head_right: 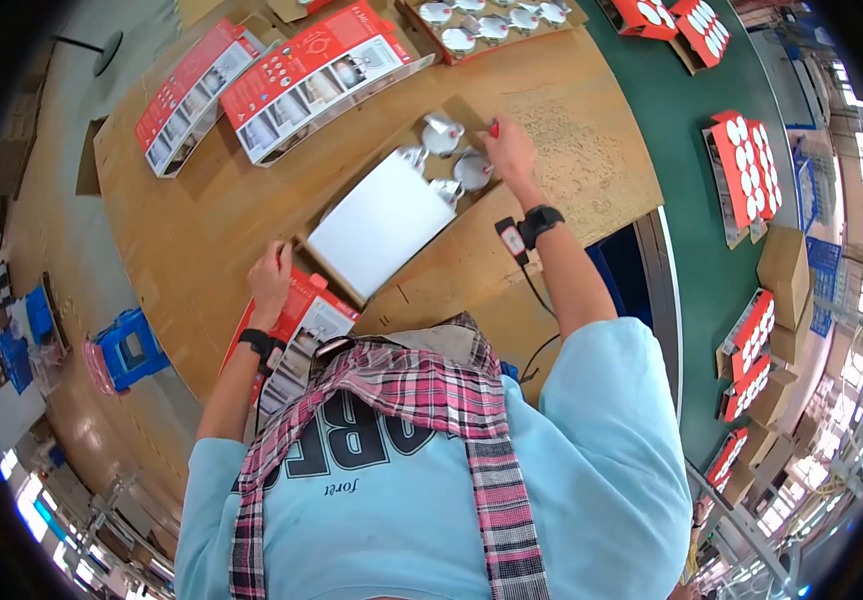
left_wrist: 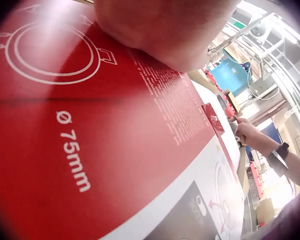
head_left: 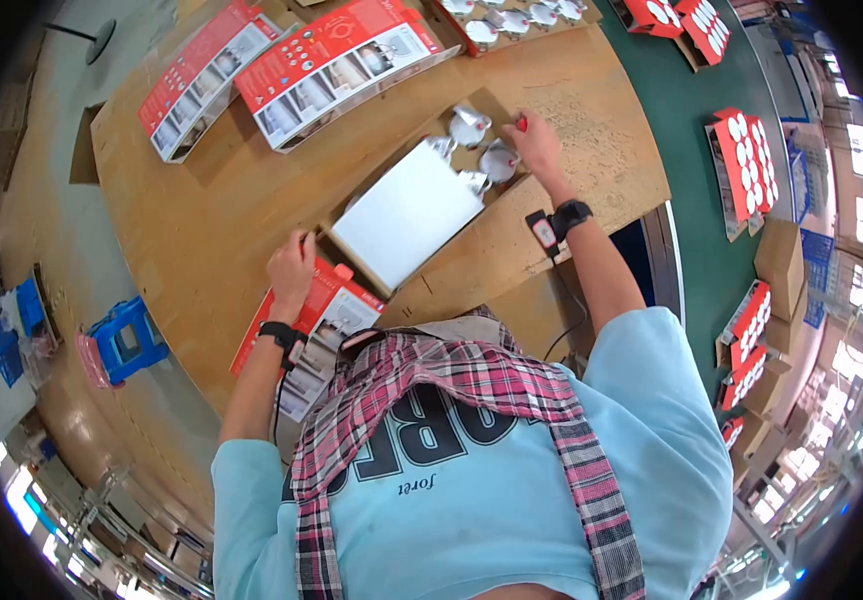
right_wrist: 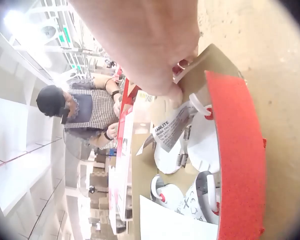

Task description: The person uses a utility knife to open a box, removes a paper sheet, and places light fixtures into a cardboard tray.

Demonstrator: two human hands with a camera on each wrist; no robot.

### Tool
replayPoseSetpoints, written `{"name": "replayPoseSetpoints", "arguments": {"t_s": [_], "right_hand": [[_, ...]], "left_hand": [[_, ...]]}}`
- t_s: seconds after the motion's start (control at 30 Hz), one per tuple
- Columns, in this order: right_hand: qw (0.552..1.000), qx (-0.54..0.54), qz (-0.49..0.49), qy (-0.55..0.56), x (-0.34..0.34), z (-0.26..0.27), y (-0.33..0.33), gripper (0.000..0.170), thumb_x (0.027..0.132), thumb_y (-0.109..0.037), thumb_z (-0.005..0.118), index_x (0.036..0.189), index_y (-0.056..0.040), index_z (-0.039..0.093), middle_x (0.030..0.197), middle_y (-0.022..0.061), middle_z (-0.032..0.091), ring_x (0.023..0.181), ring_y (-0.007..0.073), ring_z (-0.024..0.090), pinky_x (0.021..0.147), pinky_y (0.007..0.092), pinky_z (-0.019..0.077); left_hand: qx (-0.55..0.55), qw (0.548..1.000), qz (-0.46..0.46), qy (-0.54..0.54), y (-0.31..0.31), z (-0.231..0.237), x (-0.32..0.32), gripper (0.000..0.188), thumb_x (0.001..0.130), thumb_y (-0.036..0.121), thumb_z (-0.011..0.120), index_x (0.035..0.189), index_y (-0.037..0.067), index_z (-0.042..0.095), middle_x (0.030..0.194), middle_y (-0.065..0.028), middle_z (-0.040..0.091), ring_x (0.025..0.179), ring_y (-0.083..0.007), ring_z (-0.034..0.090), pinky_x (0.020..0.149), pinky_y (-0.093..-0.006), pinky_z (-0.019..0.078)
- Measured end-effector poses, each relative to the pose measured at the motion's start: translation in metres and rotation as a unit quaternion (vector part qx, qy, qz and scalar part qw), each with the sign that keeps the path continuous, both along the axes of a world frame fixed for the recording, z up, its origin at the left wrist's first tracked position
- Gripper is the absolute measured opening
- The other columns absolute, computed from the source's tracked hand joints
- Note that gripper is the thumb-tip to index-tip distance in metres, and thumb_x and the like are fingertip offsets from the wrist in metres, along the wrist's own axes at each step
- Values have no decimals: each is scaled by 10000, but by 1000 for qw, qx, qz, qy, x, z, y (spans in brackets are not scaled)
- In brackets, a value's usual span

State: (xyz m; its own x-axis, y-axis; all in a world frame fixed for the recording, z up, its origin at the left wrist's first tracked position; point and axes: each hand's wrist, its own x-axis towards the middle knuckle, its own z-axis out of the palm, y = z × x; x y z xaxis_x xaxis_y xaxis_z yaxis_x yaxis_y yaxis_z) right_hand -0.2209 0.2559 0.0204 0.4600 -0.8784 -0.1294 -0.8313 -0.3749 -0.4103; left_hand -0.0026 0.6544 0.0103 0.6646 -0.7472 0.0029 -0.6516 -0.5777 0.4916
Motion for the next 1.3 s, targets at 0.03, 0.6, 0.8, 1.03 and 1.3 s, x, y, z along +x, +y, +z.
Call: {"name": "replayPoseSetpoints", "arguments": {"t_s": [0.03, 0.6, 0.8, 1.03, 1.3], "right_hand": [[1000, -22, -11, 7, -6, -3, -16, 293, 765, -328, 687, 963, -119, 633, 908, 150, 665, 870, 364, 627, 719, 468, 490], [998, 27, 42, -28, -11, 20, 2, 466, 702, -480, 735, 863, -51, 645, 916, 147, 593, 846, 300, 611, 699, 417, 491], [980, -44, 62, -183, -7, 22, 12, 353, 760, -316, 739, 929, -40, 600, 772, 76, 558, 712, 231, 552, 651, 362, 446], [924, 112, 36, -364, -14, 69, 34, 192, 816, -120, 713, 970, -34, 637, 639, -25, 407, 615, 71, 388, 572, 234, 342], [903, 222, 104, -353, 9, 62, 96, 213, 822, -126, 709, 1006, -35, 651, 642, -41, 448, 615, 57, 386, 546, 226, 346]], "left_hand": [[-4, 1000, -1, -3, 8, 0, 4, 177, 924, 248, 540, 945, 84, 604, 792, -156, 663, 735, -354, 639, 630, -444, 488], [-7, 1000, -3, 3, -29, 5, 2, 172, 926, 218, 537, 944, 74, 630, 770, -168, 641, 696, -350, 627, 603, -429, 480], [-7, 1000, 3, -15, -39, 10, 0, 191, 928, 242, 540, 930, 76, 636, 755, -167, 644, 691, -353, 631, 585, -434, 476], [-40, 998, 38, 13, -37, 21, 6, 210, 930, 261, 542, 904, 72, 630, 735, -164, 631, 679, -357, 620, 577, -429, 464], [-73, 994, 70, 41, -35, 34, 12, 220, 935, 266, 535, 896, 71, 629, 686, -172, 600, 629, -353, 598, 545, -425, 439]]}}
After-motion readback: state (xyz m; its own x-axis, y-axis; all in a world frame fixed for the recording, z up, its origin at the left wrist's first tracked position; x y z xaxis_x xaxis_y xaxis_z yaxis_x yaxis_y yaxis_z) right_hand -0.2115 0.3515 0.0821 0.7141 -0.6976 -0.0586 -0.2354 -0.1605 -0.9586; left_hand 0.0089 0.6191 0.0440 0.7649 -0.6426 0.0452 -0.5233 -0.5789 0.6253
